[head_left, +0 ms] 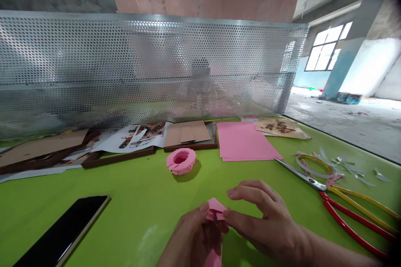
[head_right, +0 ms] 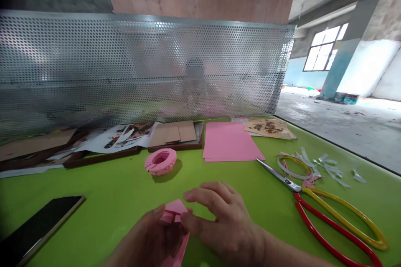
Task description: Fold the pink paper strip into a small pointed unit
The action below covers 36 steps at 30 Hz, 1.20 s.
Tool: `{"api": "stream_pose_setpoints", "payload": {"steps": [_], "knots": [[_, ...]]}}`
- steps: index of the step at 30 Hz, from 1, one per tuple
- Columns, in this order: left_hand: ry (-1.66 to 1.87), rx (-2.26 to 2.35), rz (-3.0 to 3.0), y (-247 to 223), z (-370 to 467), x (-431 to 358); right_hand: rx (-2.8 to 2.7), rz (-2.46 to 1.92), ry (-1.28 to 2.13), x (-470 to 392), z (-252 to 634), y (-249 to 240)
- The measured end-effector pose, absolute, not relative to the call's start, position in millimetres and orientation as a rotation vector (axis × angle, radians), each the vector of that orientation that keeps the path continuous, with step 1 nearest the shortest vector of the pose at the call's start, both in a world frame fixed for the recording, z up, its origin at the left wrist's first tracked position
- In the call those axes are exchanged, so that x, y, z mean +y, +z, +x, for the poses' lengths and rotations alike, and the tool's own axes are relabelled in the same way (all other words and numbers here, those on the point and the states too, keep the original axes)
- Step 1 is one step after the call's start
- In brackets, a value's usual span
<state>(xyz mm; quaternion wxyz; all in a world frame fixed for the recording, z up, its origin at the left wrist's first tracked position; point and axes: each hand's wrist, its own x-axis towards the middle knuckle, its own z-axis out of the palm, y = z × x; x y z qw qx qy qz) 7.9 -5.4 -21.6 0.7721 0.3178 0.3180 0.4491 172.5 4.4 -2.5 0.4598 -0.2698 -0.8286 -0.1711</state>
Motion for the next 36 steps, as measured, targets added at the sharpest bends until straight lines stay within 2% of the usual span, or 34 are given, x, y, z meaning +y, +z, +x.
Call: {"api": "stream_pose_setpoints", "payload": {"steps": [19,31,36], "knots": [[1.005,0.756,0.634,-15.0,2.2,-4.8,-2.080,-0.631,-0.429,4.0,179.4,-10.1],[0.999,0.844,0.794,-21.8,2.9,-8.1,-2.174,-0.617,-0.285,4.2,177.0,-11.9],[0.997,0.846,0.802,-20.7,4.0,-6.8,-2.152,-0.585,-0.356,4.3,176.9,-13.4]]}}
